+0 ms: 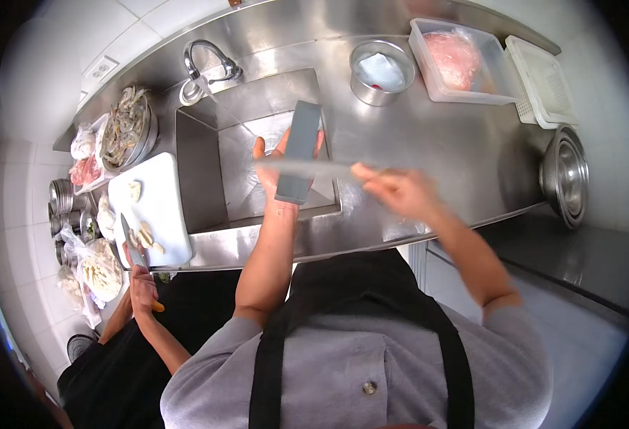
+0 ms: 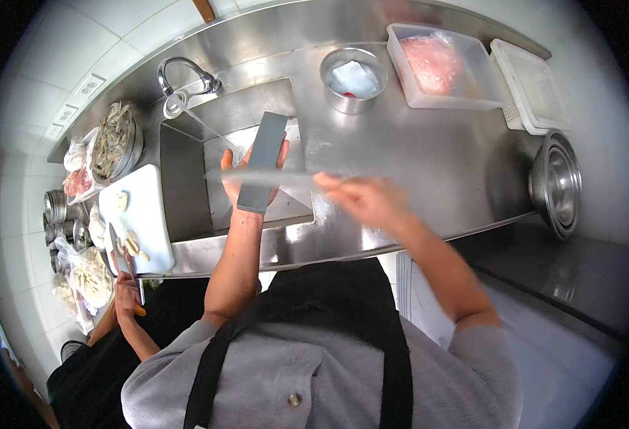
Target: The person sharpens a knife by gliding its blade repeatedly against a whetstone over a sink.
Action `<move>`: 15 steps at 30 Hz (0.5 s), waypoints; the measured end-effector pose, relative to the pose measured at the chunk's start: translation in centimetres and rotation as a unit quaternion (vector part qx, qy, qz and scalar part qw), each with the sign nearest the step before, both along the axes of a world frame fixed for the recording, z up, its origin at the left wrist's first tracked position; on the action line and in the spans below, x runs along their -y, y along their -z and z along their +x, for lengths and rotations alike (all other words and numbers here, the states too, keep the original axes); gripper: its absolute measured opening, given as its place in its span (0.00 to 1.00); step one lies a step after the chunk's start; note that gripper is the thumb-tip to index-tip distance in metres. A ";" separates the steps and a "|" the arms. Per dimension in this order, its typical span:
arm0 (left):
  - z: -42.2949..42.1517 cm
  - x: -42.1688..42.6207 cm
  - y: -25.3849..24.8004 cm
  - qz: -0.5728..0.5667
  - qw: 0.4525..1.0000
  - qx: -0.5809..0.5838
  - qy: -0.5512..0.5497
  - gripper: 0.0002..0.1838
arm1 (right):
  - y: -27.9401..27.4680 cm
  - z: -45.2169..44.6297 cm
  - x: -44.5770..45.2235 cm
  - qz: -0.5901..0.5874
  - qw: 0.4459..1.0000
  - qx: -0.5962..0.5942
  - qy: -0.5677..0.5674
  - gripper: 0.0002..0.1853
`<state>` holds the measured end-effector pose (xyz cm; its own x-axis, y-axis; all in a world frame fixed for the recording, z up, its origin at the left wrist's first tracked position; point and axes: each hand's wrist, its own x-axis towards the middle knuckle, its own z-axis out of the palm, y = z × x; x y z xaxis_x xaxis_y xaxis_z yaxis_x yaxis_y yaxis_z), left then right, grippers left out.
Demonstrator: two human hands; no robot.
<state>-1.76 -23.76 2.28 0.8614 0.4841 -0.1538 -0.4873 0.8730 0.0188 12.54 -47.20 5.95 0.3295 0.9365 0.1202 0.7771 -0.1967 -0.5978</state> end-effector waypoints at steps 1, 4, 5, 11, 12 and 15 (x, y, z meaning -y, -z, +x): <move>-0.1 0.0 0.1 0.000 1.000 -0.001 -0.002 0.48 | 0.9 2.3 0.8 -0.033 0.996 -0.064 0.056 0.21; 0.3 0.5 0.6 -0.073 0.997 0.007 -0.008 0.50 | -1.9 2.2 -0.9 -0.161 0.974 -0.051 0.150 0.21; 0.1 0.3 0.6 -0.040 0.999 -0.012 -0.013 0.49 | -2.1 0.4 -0.7 -0.117 0.988 -0.029 0.095 0.21; -0.4 -0.5 -0.6 -0.025 0.997 -0.070 -0.020 0.49 | -0.9 4.0 1.9 -0.087 0.990 -0.030 0.107 0.22; -0.2 -0.2 -0.9 -0.028 0.995 -0.097 -0.020 0.51 | -2.1 4.5 1.5 -0.203 0.966 -0.028 0.159 0.22; -0.4 -0.3 -1.2 -0.002 0.995 -0.092 -0.038 0.47 | -1.9 -0.8 1.1 -0.088 0.995 0.006 0.043 0.22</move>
<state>-2.19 -23.49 3.44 0.7797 0.5453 -0.3079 -0.5402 0.8344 0.1097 11.79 -48.32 7.83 0.4086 0.9119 -0.0388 0.7596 -0.3633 -0.5395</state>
